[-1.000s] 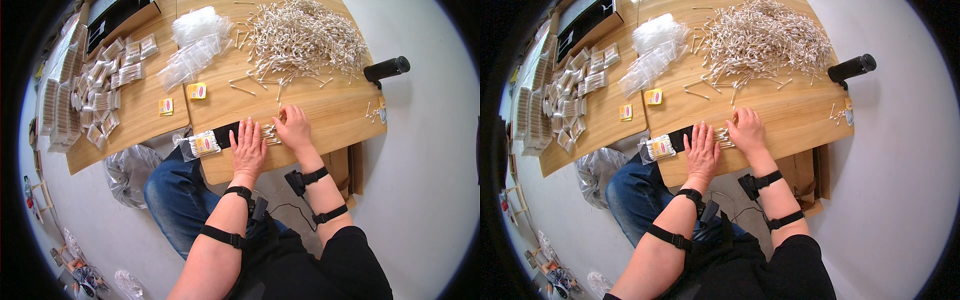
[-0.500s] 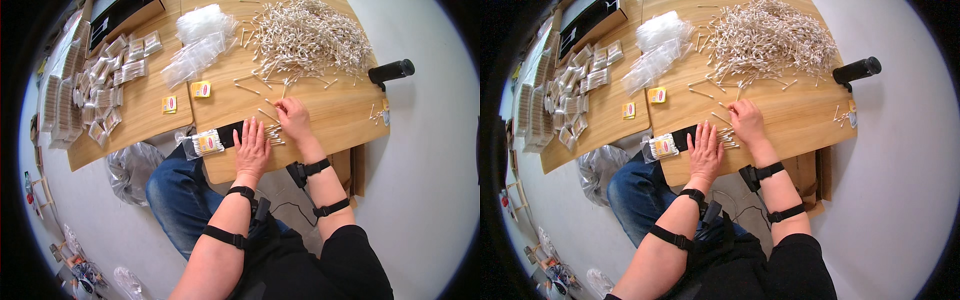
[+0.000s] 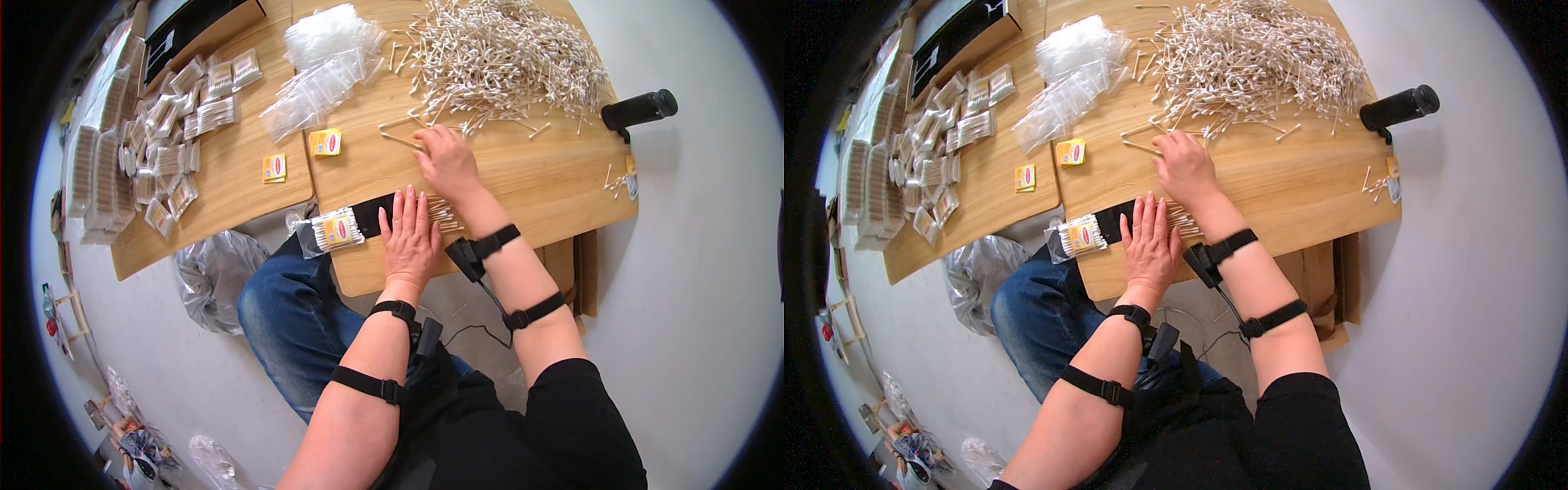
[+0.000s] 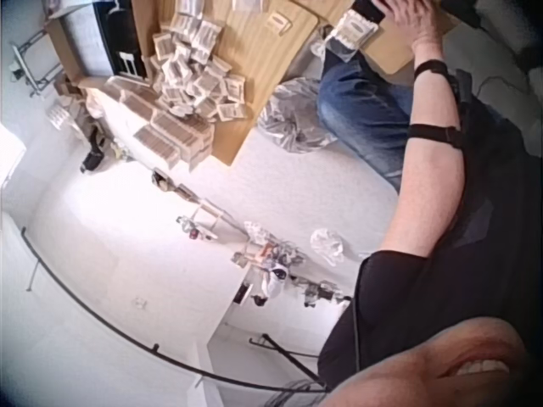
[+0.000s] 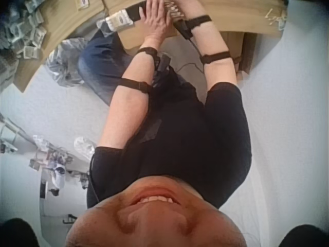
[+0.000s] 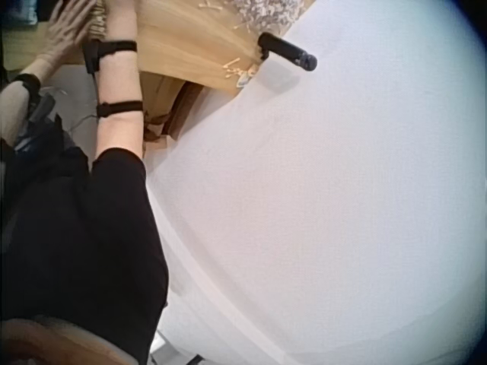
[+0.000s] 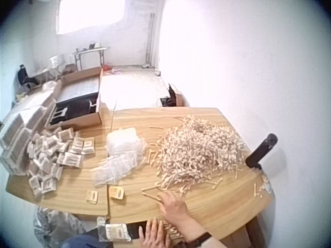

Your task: Arranging and packaging cotton swabs into small plastic bags.

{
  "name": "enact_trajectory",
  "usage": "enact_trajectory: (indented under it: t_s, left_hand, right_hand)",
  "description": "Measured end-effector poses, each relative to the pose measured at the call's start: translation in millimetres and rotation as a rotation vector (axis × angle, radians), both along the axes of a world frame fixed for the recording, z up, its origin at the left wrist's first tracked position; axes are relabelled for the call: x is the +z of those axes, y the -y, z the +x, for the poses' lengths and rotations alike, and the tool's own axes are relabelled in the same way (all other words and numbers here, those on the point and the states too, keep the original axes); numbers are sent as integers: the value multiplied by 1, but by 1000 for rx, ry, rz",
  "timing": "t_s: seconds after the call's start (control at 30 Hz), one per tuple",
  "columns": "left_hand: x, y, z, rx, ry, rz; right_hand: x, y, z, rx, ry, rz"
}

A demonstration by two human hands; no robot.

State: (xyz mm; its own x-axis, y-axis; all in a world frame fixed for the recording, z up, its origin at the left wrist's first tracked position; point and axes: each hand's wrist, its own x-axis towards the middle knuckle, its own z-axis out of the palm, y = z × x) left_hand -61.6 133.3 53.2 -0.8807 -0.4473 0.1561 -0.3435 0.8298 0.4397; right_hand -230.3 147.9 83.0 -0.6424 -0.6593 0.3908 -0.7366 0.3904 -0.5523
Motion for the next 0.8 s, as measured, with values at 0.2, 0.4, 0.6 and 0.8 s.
enact_trajectory:
  t_s: [0.2, 0.4, 0.6, 0.8]
  left_hand:
    - [0, 1, -1, 4, -4, 21]
    - [0, 1, 0, 23, -39, 57]
    - [-2, 1, -2, 35, -42, 32]
    - [-2, 0, -1, 10, 62, -12]
  right_hand:
    - [-5, -8, -10, 74, -73, 143]
    - [10, -57, 5, 136, 79, 201]
    - [13, -75, 24, 123, 222, 108]
    - [12, -113, 46, -45, 9, 178]
